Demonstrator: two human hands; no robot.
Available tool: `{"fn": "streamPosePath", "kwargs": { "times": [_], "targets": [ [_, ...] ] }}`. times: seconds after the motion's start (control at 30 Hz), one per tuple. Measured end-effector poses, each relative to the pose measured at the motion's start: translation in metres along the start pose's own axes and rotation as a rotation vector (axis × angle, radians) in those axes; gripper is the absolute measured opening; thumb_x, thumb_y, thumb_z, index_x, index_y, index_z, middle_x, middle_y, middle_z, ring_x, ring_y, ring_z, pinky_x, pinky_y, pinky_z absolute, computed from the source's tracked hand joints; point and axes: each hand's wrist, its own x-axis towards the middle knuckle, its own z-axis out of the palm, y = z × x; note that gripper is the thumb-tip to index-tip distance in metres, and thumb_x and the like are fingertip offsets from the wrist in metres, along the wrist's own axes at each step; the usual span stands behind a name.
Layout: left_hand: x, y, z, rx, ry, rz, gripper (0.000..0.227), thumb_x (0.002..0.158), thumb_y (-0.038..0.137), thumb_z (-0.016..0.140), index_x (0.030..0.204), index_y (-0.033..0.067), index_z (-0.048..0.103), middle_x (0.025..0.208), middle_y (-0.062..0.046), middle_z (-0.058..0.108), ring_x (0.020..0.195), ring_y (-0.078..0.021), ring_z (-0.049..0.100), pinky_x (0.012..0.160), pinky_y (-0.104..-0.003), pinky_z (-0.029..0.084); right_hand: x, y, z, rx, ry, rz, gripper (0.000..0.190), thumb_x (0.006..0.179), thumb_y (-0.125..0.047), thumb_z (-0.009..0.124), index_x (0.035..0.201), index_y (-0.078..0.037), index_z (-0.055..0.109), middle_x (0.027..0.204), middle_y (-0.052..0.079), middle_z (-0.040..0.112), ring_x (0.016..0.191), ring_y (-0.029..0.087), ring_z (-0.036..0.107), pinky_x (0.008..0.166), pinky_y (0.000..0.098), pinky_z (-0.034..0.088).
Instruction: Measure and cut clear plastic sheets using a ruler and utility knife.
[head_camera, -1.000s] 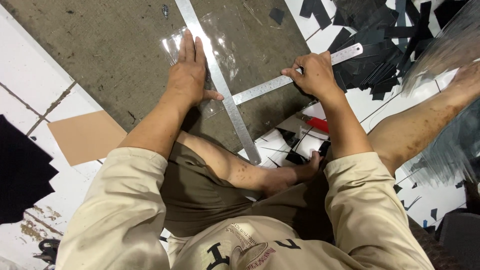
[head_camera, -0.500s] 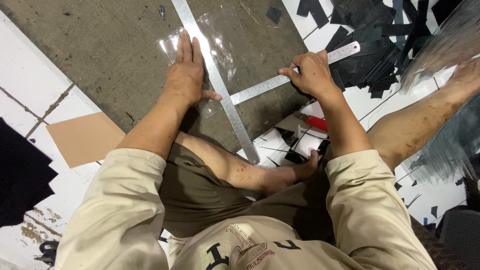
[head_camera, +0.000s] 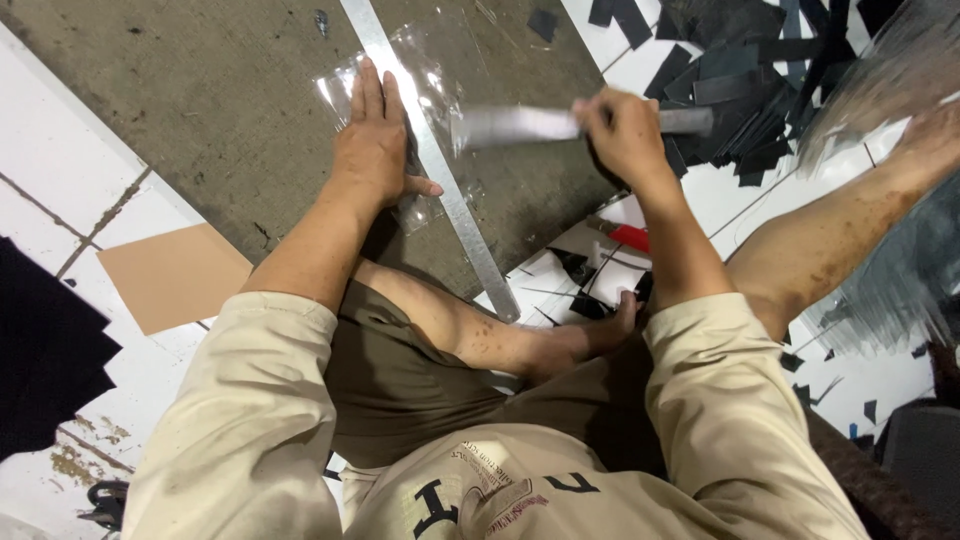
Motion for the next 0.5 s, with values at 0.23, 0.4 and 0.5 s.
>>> {"fn": "streamPosePath", "kwargs": {
  "times": [0.23, 0.4, 0.5],
  "targets": [
    [0.003, 0.010, -0.010, -0.030, -0.051, -0.042, 0.167, 0.044, 0.063, 0.096, 0.159, -0.0105, 0.001, 0.157, -0.036, -0.013, 0.148, -0.0503, -0.001, 0.105, -0.042, 0.048, -0.003, -0.024, 0.011, 0.009, 0.398, -0.101, 0.005, 0.100, -0.005, 0.063, 0.103, -0.001, 0.062, 0.087, 0.009, 0.055, 0.077, 0.021, 0.053, 0.070, 0.0349, 0.045],
    [0.004, 0.011, -0.011, -0.008, -0.056, -0.059, 0.165, 0.044, 0.064, 0.098, 0.160, -0.0108, 0.008, 0.158, -0.033, -0.015, 0.148, -0.0507, -0.002, 0.108, -0.046, 0.045, -0.094, -0.021, -0.037, -0.170, 0.231, -0.147, 0.022, 0.108, -0.025, 0.059, 0.092, -0.010, 0.055, 0.082, 0.006, 0.052, 0.080, 0.023, 0.052, 0.080, 0.0399, 0.044],
    [-0.003, 0.021, -0.040, 0.042, -0.139, -0.068, 0.160, 0.048, 0.065, 0.095, 0.159, -0.0125, 0.010, 0.160, -0.033, -0.011, 0.143, -0.0532, -0.005, 0.102, -0.048, 0.049, -0.143, -0.022, -0.034, -0.454, -0.241, 0.263, 0.044, 0.089, -0.036, 0.074, 0.124, -0.010, 0.069, 0.118, 0.011, 0.071, 0.102, 0.028, 0.064, 0.091, 0.0402, 0.047]
  ]
}}
